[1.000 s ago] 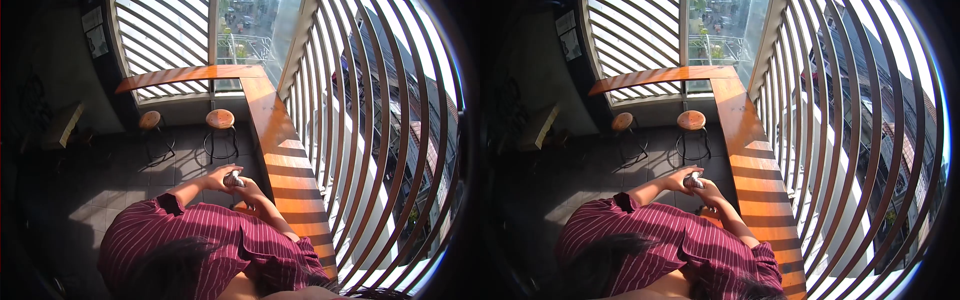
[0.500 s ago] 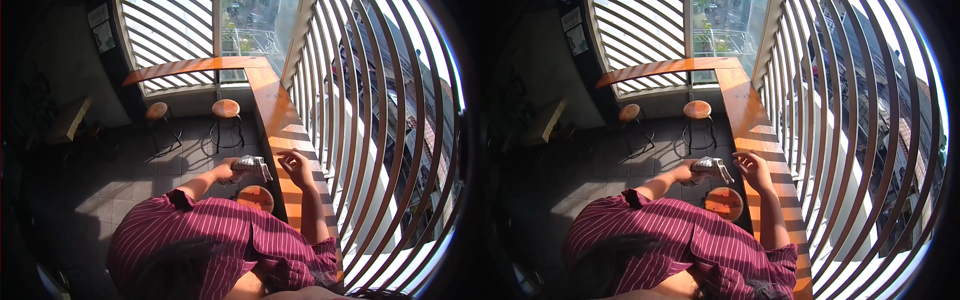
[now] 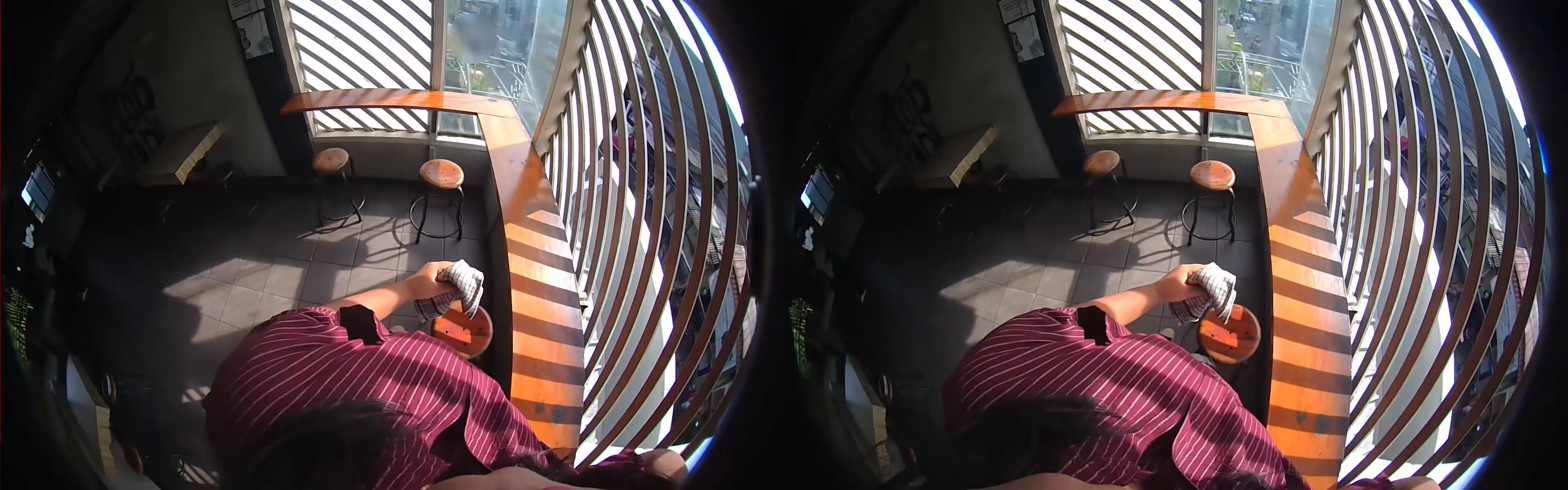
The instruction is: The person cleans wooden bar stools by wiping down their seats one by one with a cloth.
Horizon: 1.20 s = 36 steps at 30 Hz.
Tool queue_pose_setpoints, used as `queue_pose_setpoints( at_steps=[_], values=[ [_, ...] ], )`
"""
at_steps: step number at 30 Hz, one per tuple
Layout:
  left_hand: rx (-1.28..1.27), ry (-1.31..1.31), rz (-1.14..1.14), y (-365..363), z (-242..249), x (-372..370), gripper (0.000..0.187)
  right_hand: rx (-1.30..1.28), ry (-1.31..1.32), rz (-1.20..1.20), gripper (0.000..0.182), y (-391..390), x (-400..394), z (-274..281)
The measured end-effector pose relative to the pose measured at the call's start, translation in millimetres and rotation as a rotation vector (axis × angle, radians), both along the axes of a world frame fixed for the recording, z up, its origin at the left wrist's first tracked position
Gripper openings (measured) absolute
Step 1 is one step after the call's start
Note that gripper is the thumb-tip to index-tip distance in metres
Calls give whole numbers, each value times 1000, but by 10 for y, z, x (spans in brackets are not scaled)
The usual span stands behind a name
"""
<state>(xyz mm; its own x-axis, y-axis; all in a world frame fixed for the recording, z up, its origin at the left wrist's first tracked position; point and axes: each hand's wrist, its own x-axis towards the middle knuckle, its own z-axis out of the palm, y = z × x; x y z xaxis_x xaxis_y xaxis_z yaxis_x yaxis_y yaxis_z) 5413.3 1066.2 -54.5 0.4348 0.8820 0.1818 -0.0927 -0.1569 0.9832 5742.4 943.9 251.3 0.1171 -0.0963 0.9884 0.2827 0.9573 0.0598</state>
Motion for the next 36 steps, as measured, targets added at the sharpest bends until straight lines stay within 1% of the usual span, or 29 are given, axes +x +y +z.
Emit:
queue_pose_setpoints(
  at_steps=[1, 3, 4, 6, 7, 8, 10, 11, 14, 15, 16, 18, 19, 20, 21, 22, 24, 25, 27, 28, 30, 32, 33, 36],
  values=[
    [-5, 12, -3, -43, 7, 9, 34, 7, 17, 2, 34, -42, -7, -52],
    [109, 89, 21, -96, 21, 42, 33, 26, 43, 1, 34, -129, -11, -115],
    [109, 90, 13, -108, 35, 59, 33, 37, 49, -2, 35, -170, -4, -130],
    [142, 145, 90, -179, 20, 86, 31, 45, 53, -3, 35, -256, -6, -155],
    [151, 150, 74, -157, -42, 92, 32, 50, 58, 2, 35, -275, -15, -168],
    [143, 149, 76, -182, -75, 91, 32, 55, 62, 8, 35, -297, -25, -178],
    [64, 189, 172, -253, -23, 97, 34, 62, 68, 23, 35, -329, -40, -195],
    [91, 223, 159, -279, 35, 81, 39, 68, 71, 31, 36, -339, -42, -206],
    [36, 219, 197, -326, 43, 75, 41, 130, 90, 34, 36, -364, -40, -222],
    [66, 257, 193, -333, 45, 59, 43, 151, 98, 37, 36, -364, -52, -226],
    [67, 260, 195, -393, 33, 62, 43, 164, 107, 42, 37, -362, -70, -236],
    [-12, 181, 136, -422, 86, 35, 41, 216, 141, 41, 37, -338, -117, -266],
    [17, 224, 112, -434, 88, 4, 41, 238, 155, 39, 37, -329, -135, -276],
    [57, 175, 100, -413, -25, -36, 41, 264, 165, 37, 38, -315, -149, -273],
    [101, 201, 111, -431, -58, -63, 42, 297, 176, 35, 38, -290, -169, -263],
    [25, 189, 117, -453, -67, -77, 43, 333, 189, 32, 38, -260, -188, -246],
    [7, 230, 170, -541, 25, -114, 43, 404, 212, 23, 39, -212, -219, -210],
    [29, 249, 176, -526, -15, -150, 44, 430, 220, 17, 39, -196, -224, -200],
    [31, 245, 193, -548, -68, -182, 45, 431, 234, 8, 40, -224, -236, -251],
    [-45, 237, 209, -570, -48, -186, 42, 401, 233, 4, 40, -261, -224, -300],
    [-52, 177, 181, -578, -5, -180, 39, 357, 211, -8, 41, -356, -173, -337],
    [-71, 176, 187, -587, 41, -175, 37, 360, 186, -17, 42, -420, -119, -303],
    [-36, 168, 169, -497, -187, -205, 38, 371, 180, -16, 42, -434, -106, -288],
    [-36, 218, 200, -517, -136, -175, 38, 407, 174, -21, 43, -476, -74, -258]
  ],
)
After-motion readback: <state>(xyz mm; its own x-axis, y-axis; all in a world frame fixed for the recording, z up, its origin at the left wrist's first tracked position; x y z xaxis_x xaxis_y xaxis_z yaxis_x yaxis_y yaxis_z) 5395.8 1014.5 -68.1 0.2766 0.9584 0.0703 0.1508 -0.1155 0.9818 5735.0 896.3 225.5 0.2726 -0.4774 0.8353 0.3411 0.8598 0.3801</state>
